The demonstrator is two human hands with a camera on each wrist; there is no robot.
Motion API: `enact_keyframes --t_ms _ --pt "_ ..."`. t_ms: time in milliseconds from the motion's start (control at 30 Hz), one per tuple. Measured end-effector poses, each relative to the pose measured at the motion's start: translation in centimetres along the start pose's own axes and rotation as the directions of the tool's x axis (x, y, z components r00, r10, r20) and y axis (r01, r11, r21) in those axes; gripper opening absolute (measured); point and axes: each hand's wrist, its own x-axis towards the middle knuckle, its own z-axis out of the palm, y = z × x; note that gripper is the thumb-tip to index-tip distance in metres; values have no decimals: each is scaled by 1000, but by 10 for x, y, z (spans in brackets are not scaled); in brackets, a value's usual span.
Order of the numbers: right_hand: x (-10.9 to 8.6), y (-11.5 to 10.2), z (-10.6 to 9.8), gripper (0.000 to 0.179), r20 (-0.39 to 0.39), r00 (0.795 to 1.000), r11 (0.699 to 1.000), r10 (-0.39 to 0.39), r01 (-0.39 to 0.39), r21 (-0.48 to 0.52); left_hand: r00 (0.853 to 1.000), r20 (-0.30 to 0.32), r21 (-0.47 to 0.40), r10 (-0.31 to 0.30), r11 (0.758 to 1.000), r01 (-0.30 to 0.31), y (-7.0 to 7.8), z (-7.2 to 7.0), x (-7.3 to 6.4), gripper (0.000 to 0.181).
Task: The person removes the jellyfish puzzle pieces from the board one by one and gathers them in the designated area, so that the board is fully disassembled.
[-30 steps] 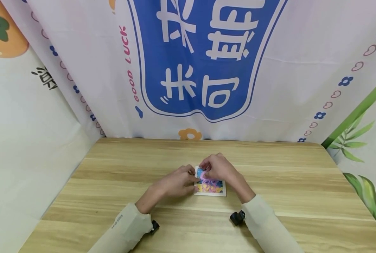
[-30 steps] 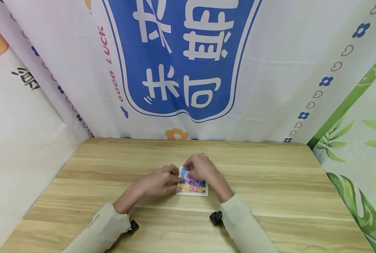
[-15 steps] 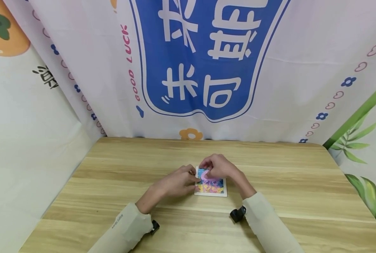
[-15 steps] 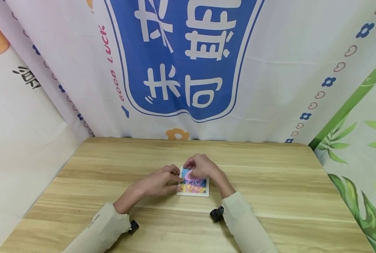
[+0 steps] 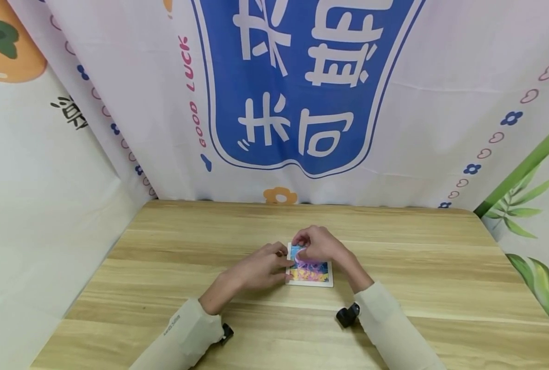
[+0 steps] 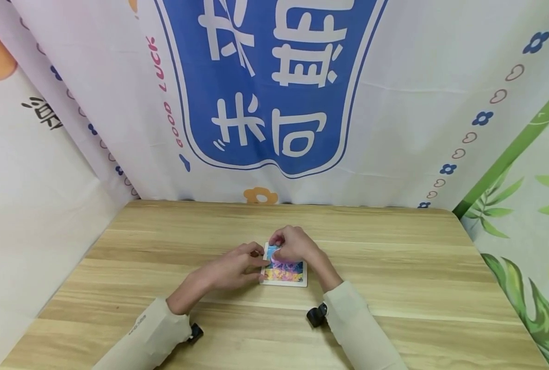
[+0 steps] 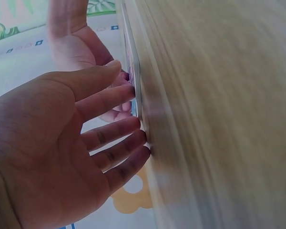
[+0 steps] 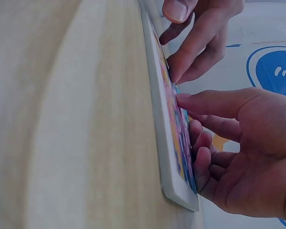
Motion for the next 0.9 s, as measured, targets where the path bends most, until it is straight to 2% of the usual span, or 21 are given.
enact_keyframes --t_ms 467,900 --pt "-3 -4 2 26 -41 999 1000 28 -28 11 1000 -3 17 -6 1000 6 0 2 -1 43" --pt "-5 0 -5 20 -45 999 999 -15 17 49 1000 -3 6 -16 1000 16 0 3 -1 43"
